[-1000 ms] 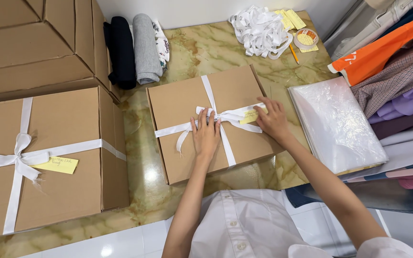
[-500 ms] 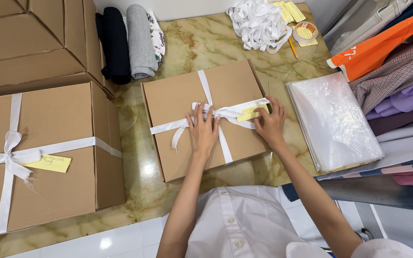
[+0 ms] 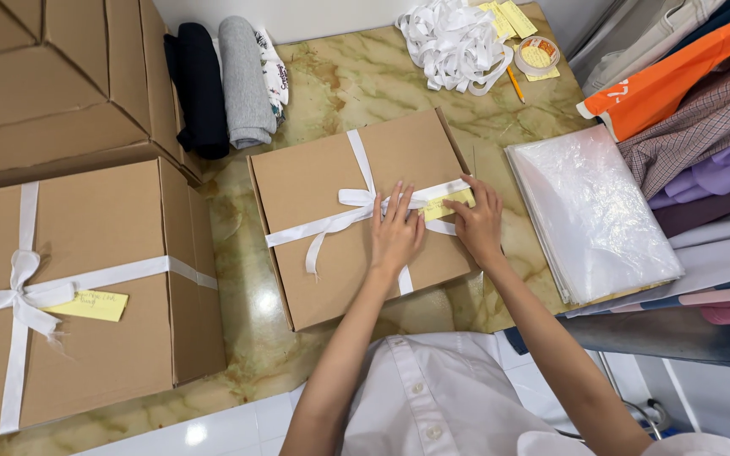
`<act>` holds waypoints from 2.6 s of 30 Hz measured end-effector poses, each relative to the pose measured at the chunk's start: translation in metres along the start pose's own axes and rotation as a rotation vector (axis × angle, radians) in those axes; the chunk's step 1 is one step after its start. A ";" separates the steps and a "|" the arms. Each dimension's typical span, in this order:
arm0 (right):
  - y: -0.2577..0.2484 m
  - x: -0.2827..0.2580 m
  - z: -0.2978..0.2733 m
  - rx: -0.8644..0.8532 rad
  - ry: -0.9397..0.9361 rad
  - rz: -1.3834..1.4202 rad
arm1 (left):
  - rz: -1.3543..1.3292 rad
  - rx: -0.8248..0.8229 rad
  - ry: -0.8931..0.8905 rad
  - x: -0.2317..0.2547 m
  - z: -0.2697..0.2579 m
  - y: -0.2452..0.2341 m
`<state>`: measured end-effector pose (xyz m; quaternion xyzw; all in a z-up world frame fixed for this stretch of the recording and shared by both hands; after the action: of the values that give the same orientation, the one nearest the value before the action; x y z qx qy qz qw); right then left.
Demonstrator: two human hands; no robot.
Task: Packing items into cardboard boxes and tying decorative ribbons
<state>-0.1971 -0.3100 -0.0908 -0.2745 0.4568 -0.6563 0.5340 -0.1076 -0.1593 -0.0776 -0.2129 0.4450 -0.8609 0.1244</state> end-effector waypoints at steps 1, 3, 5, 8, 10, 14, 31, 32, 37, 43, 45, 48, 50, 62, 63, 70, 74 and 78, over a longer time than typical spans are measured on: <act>0.000 -0.003 0.001 0.002 0.005 0.000 | 0.000 -0.002 0.006 -0.001 0.000 -0.002; 0.000 -0.011 0.003 -0.028 -0.090 0.035 | 0.007 0.009 -0.013 0.000 0.001 -0.003; 0.003 -0.016 0.006 -0.055 -0.130 0.023 | 0.003 0.002 -0.019 -0.001 0.003 -0.005; 0.007 -0.024 0.007 -0.116 -0.199 0.002 | 0.000 -0.001 -0.026 -0.001 0.000 -0.003; 0.008 -0.026 0.008 -0.148 -0.226 -0.005 | 0.004 0.000 -0.024 -0.002 0.000 -0.002; 0.010 -0.026 0.008 -0.196 -0.203 -0.032 | -0.007 -0.007 -0.037 -0.001 0.000 -0.004; 0.018 -0.017 0.008 -0.210 -0.143 -0.091 | 0.035 -0.146 -0.143 -0.008 0.001 0.012; 0.020 -0.014 0.008 -0.197 -0.104 -0.084 | 0.034 -0.152 -0.146 -0.009 0.000 0.014; 0.013 -0.011 0.002 -0.180 -0.027 -0.053 | 0.043 -0.164 -0.148 -0.009 -0.004 0.013; 0.007 -0.007 0.007 -0.106 0.116 -0.155 | 0.029 -0.159 -0.160 -0.010 0.000 0.011; 0.015 -0.005 0.008 -0.137 0.086 -0.152 | 0.015 -0.143 -0.159 -0.009 -0.001 0.009; 0.016 0.004 0.012 -0.150 0.049 -0.126 | -0.004 -0.126 -0.142 -0.009 -0.003 0.012; 0.008 0.003 0.010 -0.132 0.024 -0.098 | -0.010 -0.107 -0.121 -0.011 -0.002 0.014; -0.052 0.037 0.030 0.153 0.168 0.179 | -0.389 0.124 -0.110 -0.036 0.041 -0.007; -0.052 0.048 0.040 0.150 0.257 0.270 | -0.439 0.131 -0.163 -0.044 0.056 -0.003; -0.007 0.130 0.123 0.114 0.438 0.387 | -0.687 0.002 -0.331 -0.095 0.166 0.049; 0.017 0.169 0.173 0.019 0.487 0.258 | -0.769 0.019 -0.381 -0.127 0.210 0.075; 0.079 0.255 0.217 -0.076 0.530 0.139 | -0.782 0.075 -0.437 -0.162 0.246 0.084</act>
<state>-0.0489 -0.6205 -0.1008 -0.0813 0.6227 -0.6495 0.4288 0.1540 -0.3179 -0.0612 -0.5372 0.2628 -0.7937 -0.1117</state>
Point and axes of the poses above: each hand's wrist, its own z-axis towards the middle knuckle, its own y-axis out of the palm, x = y × z, the point moved 5 cm from there along z, towards the middle knuckle, and after that the axes turned 11 degrees about -x, right-handed, at the moved point
